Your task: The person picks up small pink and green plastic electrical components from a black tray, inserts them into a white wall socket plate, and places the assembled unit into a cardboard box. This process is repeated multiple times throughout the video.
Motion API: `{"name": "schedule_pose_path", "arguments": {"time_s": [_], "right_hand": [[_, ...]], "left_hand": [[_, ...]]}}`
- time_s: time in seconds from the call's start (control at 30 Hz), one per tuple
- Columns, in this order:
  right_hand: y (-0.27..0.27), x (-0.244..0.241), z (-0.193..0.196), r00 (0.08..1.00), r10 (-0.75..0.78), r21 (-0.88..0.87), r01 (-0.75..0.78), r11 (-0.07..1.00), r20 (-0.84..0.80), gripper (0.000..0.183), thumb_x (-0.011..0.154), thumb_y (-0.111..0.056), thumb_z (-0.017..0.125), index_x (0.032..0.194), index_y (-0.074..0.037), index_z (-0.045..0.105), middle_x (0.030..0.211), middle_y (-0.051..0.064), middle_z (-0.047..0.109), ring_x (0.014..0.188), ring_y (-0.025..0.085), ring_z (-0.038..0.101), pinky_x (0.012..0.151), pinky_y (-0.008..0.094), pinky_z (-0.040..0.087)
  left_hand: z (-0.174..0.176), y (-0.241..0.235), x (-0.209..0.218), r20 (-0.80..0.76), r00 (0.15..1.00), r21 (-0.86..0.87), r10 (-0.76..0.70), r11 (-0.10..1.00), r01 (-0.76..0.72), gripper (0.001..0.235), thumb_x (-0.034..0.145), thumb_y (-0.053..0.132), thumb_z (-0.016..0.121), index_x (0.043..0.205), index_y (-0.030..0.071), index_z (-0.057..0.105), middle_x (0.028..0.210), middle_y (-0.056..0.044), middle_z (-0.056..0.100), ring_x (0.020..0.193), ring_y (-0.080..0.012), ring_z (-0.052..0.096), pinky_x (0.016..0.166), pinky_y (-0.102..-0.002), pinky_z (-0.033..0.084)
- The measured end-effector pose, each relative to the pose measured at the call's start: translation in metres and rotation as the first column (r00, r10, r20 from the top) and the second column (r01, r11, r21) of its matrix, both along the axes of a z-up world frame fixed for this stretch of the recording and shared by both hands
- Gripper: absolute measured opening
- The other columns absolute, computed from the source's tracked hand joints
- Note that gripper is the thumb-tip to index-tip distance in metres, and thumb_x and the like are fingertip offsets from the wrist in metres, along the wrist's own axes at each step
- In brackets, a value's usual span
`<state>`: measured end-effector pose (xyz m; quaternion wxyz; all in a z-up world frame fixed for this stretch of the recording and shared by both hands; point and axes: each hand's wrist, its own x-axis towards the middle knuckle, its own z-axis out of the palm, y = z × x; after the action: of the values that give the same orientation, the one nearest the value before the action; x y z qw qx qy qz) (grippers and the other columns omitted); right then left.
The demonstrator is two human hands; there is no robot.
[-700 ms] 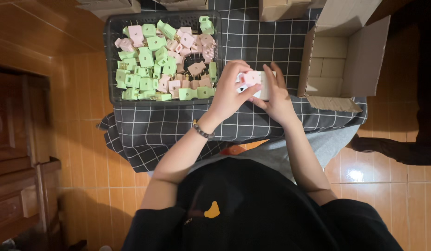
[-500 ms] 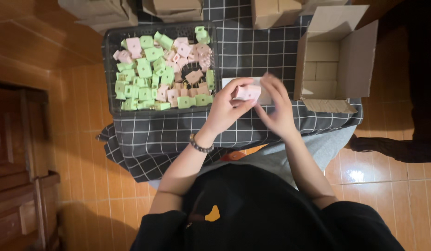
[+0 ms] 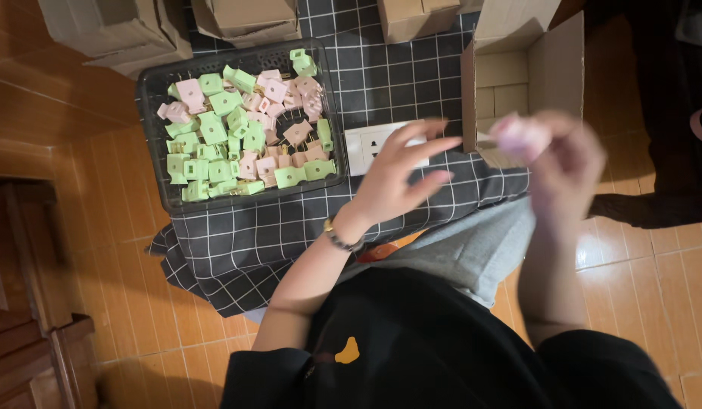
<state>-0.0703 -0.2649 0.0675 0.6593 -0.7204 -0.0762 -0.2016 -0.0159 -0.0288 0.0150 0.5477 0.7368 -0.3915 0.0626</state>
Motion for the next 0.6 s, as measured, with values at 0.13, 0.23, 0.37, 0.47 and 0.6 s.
{"name": "schedule_pose_path", "arguments": {"time_s": [0.13,0.23,0.37,0.47,0.6], "right_hand": [[-0.027,0.044,0.035,0.949,-0.116,-0.095,0.092,0.991,-0.294,0.013,0.112,-0.011,0.071,0.121,-0.008,0.063,0.120,0.008,0.070,0.115,0.021,0.078,0.092,0.025,0.069],[-0.040,0.084,0.043,0.908,-0.236,-0.400,0.084,0.913,-0.347,0.023,0.111,-0.015,0.082,0.122,-0.003,0.066,0.108,0.008,0.070,0.083,0.012,0.075,0.073,0.018,0.063],[-0.064,0.133,0.000,0.960,-0.176,-0.702,-0.030,0.712,-0.219,0.031,0.105,-0.032,0.094,0.109,-0.007,0.079,0.100,0.005,0.074,0.087,0.014,0.067,0.072,0.028,0.051],[-0.082,0.163,-0.063,0.996,-0.076,-0.823,0.001,0.569,-0.052,0.014,0.102,-0.015,0.086,0.098,-0.006,0.077,0.093,0.009,0.071,0.087,0.022,0.064,0.074,0.037,0.052],[-0.086,0.178,-0.114,0.995,-0.074,-0.928,0.085,0.363,0.062,0.017,0.108,-0.014,0.071,0.099,0.001,0.072,0.109,0.020,0.060,0.070,0.039,0.066,0.061,0.048,0.056]], "left_hand": [[-0.028,-0.049,0.011,0.268,0.961,0.383,-0.075,0.923,-0.035,0.076,0.094,0.046,0.093,0.155,0.038,0.049,0.173,-0.016,0.022,0.156,-0.0431,0.040,0.134,-0.059,0.046],[-0.034,-0.067,0.009,0.330,0.940,0.542,-0.090,0.833,-0.110,0.078,0.085,0.053,0.091,0.150,0.034,0.053,0.173,-0.016,0.011,0.158,-0.0479,0.031,0.123,-0.058,0.052],[-0.027,-0.066,0.004,0.172,0.983,0.505,-0.060,0.862,-0.035,0.043,0.095,0.018,0.079,0.133,0.005,0.063,0.168,-0.019,0.024,0.147,-0.0426,0.044,0.084,-0.040,0.069],[-0.026,-0.062,0.000,0.105,0.993,0.505,-0.050,0.863,-0.010,0.044,0.099,0.018,0.075,0.138,0.006,0.060,0.168,-0.019,0.023,0.145,-0.0387,0.051,0.075,-0.039,0.069],[-0.029,-0.062,0.002,0.080,0.994,0.503,-0.070,0.864,0.021,0.045,0.099,0.016,0.075,0.140,0.005,0.059,0.169,-0.018,0.024,0.154,-0.0373,0.046,0.078,-0.038,0.069]]}}
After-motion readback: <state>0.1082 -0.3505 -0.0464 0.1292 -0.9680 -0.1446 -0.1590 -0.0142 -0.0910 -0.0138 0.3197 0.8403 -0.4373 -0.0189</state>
